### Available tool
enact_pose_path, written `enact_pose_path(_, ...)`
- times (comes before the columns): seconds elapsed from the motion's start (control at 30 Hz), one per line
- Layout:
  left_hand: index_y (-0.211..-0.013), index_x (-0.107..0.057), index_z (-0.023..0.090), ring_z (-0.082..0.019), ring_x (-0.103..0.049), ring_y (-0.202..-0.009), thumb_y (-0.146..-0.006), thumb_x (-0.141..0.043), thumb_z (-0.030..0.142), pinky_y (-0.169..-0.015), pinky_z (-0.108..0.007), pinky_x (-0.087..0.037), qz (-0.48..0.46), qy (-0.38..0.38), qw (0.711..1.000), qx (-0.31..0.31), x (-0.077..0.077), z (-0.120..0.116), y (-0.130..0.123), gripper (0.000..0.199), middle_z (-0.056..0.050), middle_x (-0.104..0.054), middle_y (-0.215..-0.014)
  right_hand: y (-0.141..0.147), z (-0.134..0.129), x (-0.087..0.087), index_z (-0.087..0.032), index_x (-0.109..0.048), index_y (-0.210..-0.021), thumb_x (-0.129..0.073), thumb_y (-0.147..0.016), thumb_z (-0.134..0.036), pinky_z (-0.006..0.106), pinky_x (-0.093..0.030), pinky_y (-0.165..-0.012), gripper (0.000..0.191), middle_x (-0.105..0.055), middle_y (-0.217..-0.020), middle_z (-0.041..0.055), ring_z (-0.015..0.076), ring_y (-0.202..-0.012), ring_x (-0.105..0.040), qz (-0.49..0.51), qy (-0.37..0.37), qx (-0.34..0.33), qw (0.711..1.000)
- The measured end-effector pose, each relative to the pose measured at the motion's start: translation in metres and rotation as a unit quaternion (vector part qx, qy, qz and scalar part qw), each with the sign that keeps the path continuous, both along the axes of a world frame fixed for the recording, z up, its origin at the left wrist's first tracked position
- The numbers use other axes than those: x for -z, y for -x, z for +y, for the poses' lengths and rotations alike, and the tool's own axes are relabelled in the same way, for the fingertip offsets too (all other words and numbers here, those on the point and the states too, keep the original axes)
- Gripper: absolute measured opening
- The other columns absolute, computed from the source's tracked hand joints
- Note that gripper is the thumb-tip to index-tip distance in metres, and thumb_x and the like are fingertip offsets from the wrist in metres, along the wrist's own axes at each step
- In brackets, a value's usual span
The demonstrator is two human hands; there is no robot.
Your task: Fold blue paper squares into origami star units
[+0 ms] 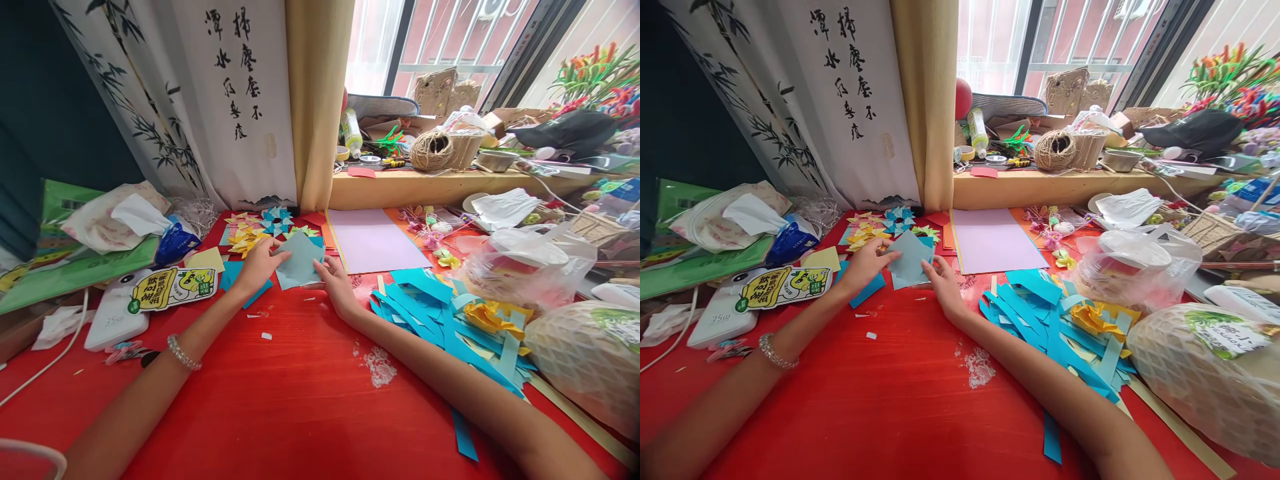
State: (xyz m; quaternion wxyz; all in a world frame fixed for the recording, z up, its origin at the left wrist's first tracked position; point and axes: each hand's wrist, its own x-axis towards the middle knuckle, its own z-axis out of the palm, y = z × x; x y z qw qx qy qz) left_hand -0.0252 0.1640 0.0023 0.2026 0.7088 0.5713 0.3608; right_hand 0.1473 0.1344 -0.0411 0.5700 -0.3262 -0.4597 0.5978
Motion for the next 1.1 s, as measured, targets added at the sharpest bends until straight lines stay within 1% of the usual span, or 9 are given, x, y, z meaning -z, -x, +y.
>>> enact_pose_path(0.1, -0.091, -0.055, 0.020, -0.020, -0.058, -0.081, -0.077, -0.051, 0.052, -0.069, -0.028, -0.043, 0.089, 0.036, 0.995, 0.019, -0.002, -0.001, 0.003, 0.035, -0.005, -0.061, -0.093, 0.000, 0.000, 0.001, -0.020, -0.061, -0.094, -0.066, -0.071, -0.033, 0.029, -0.058, -0.064, 0.027, -0.063, -0.088, 0.0013, 0.0152, -0.076, -0.062, -0.013, 0.002, -0.018, 1.000)
enact_pose_path(0.23, -0.101, -0.058, 0.017, -0.036, -0.049, -0.109, -0.063, -0.066, 0.053, -0.086, -0.041, -0.040, 0.231, 0.101, 0.968, 0.010, -0.011, 0.003, 0.032, 0.053, -0.015, -0.054, -0.118, -0.004, 0.007, 0.009, -0.017, -0.059, -0.093, -0.064, -0.071, -0.033, 0.028, -0.057, -0.063, 0.027, -0.062, -0.090, 0.0032, 0.0147, -0.073, -0.062, -0.010, 0.026, 0.037, 0.999)
enact_pose_path(0.3, -0.092, -0.063, 0.013, -0.043, -0.043, -0.114, -0.055, -0.073, 0.051, -0.089, -0.046, -0.037, 0.295, 0.144, 0.944, 0.005, -0.015, 0.006, 0.049, 0.053, -0.020, -0.060, -0.108, -0.005, 0.010, 0.012, -0.017, -0.058, -0.096, -0.063, -0.072, -0.034, 0.029, -0.058, -0.063, 0.030, -0.061, -0.093, 0.0035, 0.0148, -0.075, -0.061, -0.003, 0.033, 0.062, 0.998)
enact_pose_path(0.4, -0.084, -0.065, 0.011, -0.049, -0.042, -0.114, -0.050, -0.077, 0.049, -0.089, -0.051, -0.037, 0.367, 0.197, 0.909, -0.007, -0.016, 0.009, 0.065, 0.052, -0.024, -0.062, -0.104, -0.005, 0.011, 0.012, -0.017, -0.059, -0.097, -0.064, -0.071, -0.034, 0.030, -0.058, -0.063, 0.031, -0.061, -0.095, 0.0042, 0.0161, -0.077, -0.061, 0.001, 0.036, 0.063, 0.997)
enact_pose_path(0.5, -0.095, -0.063, 0.008, -0.044, -0.044, -0.116, -0.058, -0.075, 0.048, -0.091, -0.051, -0.038, 0.407, 0.228, 0.884, -0.016, -0.015, 0.010, 0.069, 0.056, -0.024, -0.058, -0.113, -0.005, 0.009, 0.010, -0.017, -0.060, -0.099, -0.064, -0.071, -0.033, 0.030, -0.058, -0.062, 0.032, -0.061, -0.099, 0.0050, 0.0172, -0.079, -0.062, 0.001, 0.034, 0.054, 0.998)
enact_pose_path(0.63, -0.114, -0.054, 0.015, -0.023, -0.056, -0.103, -0.086, -0.056, 0.036, -0.086, -0.043, -0.048, 0.419, 0.265, 0.868, -0.013, -0.018, 0.011, 0.068, 0.036, -0.010, -0.056, -0.117, -0.005, 0.009, 0.010, -0.017, -0.060, -0.100, -0.064, -0.071, -0.033, 0.030, -0.058, -0.062, 0.033, -0.062, -0.102, 0.0056, 0.0177, -0.081, -0.063, -0.001, 0.034, 0.049, 0.998)
enact_pose_path(0.77, -0.116, -0.053, 0.016, -0.021, -0.059, -0.098, -0.087, -0.054, 0.033, -0.081, -0.040, -0.051, 0.397, 0.271, 0.877, -0.015, -0.025, 0.014, 0.075, 0.033, -0.008, -0.057, -0.115, -0.005, 0.011, 0.012, -0.018, -0.059, -0.101, -0.064, -0.071, -0.034, 0.029, -0.058, -0.063, 0.035, -0.063, -0.102, 0.0053, 0.0175, -0.082, -0.064, -0.001, 0.034, 0.045, 0.998)
enact_pose_path(0.93, -0.109, -0.056, 0.014, -0.019, -0.059, -0.093, -0.087, -0.054, 0.033, -0.080, -0.039, -0.051, 0.340, 0.251, 0.906, 0.001, -0.027, 0.017, 0.080, 0.029, -0.007, -0.060, -0.109, -0.004, 0.010, 0.011, -0.017, -0.060, -0.098, -0.063, -0.071, -0.033, 0.029, -0.058, -0.062, 0.032, -0.063, -0.099, 0.0052, 0.0168, -0.079, -0.064, -0.002, 0.039, 0.046, 0.998)
enact_pose_path(1.1, -0.097, -0.065, 0.016, -0.023, -0.063, -0.082, -0.065, -0.065, 0.030, -0.069, -0.028, -0.048, 0.254, 0.201, 0.946, 0.008, -0.037, 0.015, 0.079, 0.035, -0.005, -0.068, -0.084, -0.004, 0.009, 0.010, -0.017, -0.059, -0.097, -0.062, -0.071, -0.033, 0.029, -0.058, -0.062, 0.030, -0.063, -0.096, 0.0045, 0.0156, -0.076, -0.063, -0.007, 0.038, 0.047, 0.998)
